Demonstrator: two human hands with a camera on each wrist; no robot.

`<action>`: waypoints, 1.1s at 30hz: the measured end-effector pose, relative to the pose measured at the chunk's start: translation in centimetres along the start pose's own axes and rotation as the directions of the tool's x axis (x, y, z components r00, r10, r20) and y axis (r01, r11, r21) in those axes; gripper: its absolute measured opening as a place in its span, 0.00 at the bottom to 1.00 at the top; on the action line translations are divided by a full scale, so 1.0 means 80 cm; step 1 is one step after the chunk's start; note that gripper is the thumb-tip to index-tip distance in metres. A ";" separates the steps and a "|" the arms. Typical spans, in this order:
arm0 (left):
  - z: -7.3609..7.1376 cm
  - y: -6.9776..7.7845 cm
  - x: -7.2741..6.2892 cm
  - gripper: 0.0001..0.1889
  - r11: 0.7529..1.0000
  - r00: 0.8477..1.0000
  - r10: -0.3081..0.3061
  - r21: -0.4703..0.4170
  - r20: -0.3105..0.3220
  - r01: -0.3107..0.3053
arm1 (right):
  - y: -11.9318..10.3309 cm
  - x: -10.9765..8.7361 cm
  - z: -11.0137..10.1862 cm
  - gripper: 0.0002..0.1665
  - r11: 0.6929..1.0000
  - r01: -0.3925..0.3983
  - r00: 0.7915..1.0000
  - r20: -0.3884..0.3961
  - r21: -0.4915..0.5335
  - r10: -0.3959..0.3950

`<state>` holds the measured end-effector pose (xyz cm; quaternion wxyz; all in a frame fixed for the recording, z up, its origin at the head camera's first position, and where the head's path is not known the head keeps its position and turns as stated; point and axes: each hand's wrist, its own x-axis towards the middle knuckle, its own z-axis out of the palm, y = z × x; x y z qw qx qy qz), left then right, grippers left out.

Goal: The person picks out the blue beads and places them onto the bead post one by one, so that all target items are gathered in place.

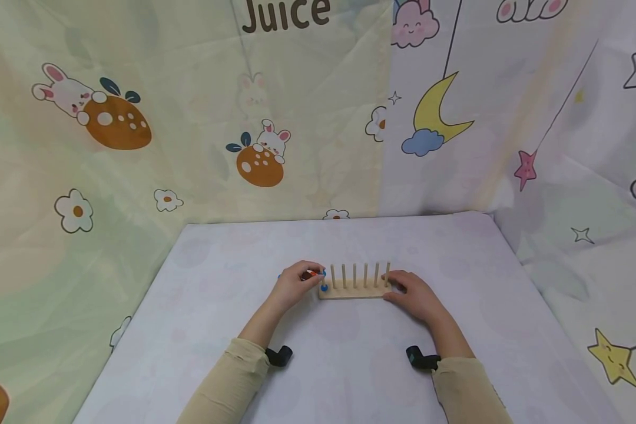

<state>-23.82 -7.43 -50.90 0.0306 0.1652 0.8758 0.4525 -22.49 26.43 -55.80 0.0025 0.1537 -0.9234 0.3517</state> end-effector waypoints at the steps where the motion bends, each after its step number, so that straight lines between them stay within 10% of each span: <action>1: 0.001 -0.001 0.000 0.15 1.000 1.000 -0.003 -0.003 0.001 0.003 | 0.000 0.000 0.000 0.26 1.000 0.001 1.000 0.000 -0.001 -0.001; 33: 0.023 -0.024 0.002 0.14 0.986 0.994 -0.094 0.140 0.048 0.087 | 0.000 -0.001 0.002 0.27 1.000 -0.022 1.000 -0.009 0.003 0.022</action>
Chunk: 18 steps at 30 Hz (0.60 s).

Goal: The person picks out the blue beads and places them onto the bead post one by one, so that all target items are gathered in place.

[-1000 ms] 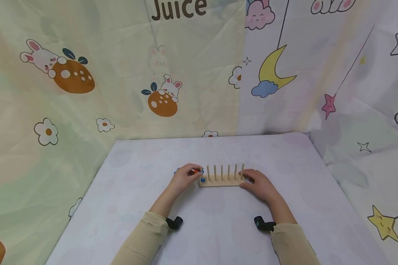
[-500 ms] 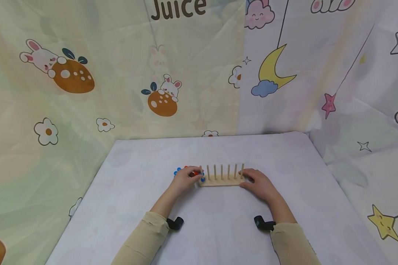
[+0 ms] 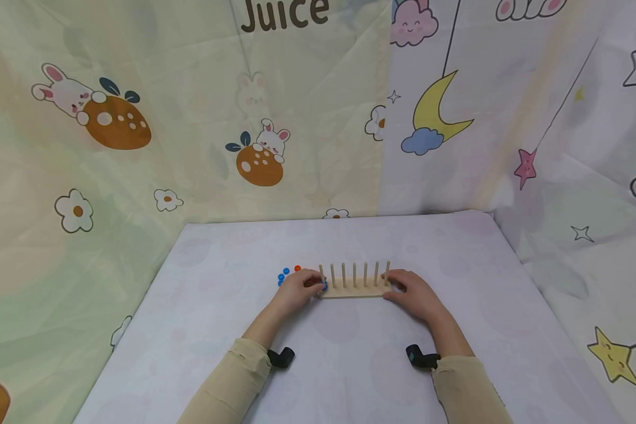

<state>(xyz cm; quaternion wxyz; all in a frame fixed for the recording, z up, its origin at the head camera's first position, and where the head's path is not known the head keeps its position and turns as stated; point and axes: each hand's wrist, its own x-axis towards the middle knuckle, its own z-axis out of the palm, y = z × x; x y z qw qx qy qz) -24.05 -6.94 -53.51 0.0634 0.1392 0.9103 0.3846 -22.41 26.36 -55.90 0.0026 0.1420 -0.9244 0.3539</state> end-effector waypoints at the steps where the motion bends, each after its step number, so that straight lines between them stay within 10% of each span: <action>1: 0.000 -0.001 0.000 0.14 1.000 1.000 -0.002 -0.004 0.004 0.002 | 0.000 0.000 0.001 0.27 1.000 -0.002 1.000 -0.001 -0.001 0.002; 18: 0.003 -0.007 0.001 0.15 1.000 1.000 -0.016 -0.001 0.024 0.016 | -0.002 0.001 0.001 0.26 1.000 -0.003 1.000 -0.005 -0.007 0.003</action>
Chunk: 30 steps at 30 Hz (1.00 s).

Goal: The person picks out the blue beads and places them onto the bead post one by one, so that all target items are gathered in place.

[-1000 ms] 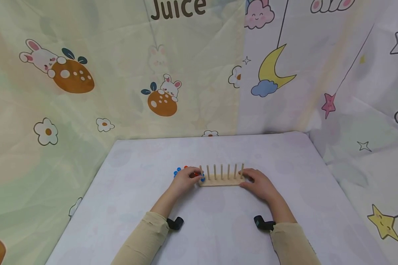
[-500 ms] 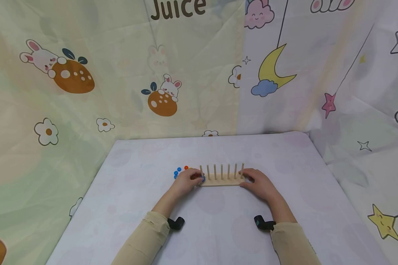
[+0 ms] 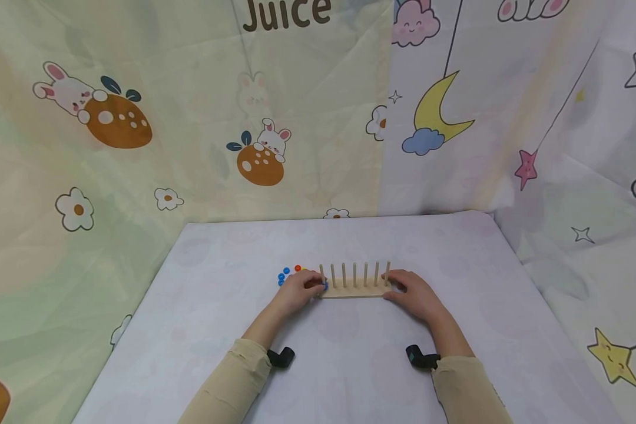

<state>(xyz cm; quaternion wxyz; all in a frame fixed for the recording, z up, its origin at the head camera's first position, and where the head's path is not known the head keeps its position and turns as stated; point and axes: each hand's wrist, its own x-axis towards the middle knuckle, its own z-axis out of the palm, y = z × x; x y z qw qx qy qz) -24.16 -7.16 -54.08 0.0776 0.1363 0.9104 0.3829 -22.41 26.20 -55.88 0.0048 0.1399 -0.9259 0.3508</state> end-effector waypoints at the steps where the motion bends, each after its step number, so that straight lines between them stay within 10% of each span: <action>1: 0.000 -0.001 -0.001 0.15 1.000 1.000 -0.001 0.001 0.004 0.001 | 0.000 0.000 0.000 0.26 1.000 -0.002 1.000 0.000 0.004 0.002; 30: -0.056 -0.058 -0.044 0.13 0.982 0.972 -0.157 -0.134 -0.174 0.135 | -0.001 0.000 0.000 0.25 1.000 0.010 1.000 -0.011 -0.016 -0.010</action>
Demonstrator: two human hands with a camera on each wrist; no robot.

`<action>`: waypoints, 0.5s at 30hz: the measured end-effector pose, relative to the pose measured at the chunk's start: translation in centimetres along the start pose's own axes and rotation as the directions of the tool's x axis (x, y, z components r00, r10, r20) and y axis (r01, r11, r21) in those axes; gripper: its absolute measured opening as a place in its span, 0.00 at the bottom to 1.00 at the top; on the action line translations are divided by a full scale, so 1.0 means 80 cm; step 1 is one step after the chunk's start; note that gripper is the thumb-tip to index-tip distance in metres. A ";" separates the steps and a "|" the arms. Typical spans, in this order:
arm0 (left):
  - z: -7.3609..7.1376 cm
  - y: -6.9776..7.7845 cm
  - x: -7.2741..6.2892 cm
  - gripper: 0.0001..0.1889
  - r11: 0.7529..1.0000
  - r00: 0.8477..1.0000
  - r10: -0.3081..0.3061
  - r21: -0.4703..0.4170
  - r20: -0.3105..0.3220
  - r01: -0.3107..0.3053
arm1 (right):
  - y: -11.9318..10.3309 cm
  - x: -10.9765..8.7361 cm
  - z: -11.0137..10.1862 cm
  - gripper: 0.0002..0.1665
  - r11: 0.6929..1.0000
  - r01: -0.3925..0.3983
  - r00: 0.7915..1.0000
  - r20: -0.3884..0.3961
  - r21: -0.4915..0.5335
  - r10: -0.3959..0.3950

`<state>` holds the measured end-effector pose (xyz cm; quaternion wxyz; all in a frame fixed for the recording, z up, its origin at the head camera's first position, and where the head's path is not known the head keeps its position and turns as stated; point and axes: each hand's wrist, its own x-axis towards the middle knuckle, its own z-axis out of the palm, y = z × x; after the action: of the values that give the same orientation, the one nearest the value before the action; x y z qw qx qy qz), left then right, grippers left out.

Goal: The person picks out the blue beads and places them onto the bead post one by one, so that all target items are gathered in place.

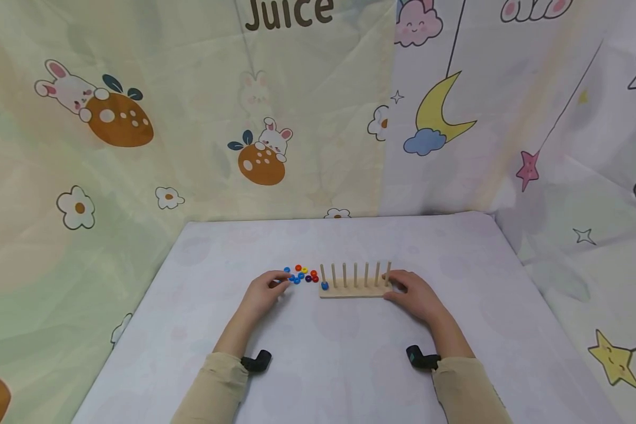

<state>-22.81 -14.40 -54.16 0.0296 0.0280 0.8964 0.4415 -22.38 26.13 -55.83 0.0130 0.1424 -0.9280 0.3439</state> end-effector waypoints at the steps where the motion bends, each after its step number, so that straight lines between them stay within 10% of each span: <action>1: -0.002 -0.003 0.000 0.13 1.000 1.000 -0.005 0.003 -0.012 0.005 | 0.000 0.000 0.000 0.26 1.000 -0.002 1.000 0.000 0.002 0.002; 15: -0.010 -0.022 0.000 0.14 0.992 0.994 0.026 0.127 -0.107 -0.012 | 0.001 0.000 -0.002 0.26 1.000 0.001 1.000 0.010 0.012 -0.001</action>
<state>-22.88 -16.09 -55.09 -0.0251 0.0143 0.9224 0.3850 -22.40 26.26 -55.74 0.0079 0.1445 -0.9260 0.3486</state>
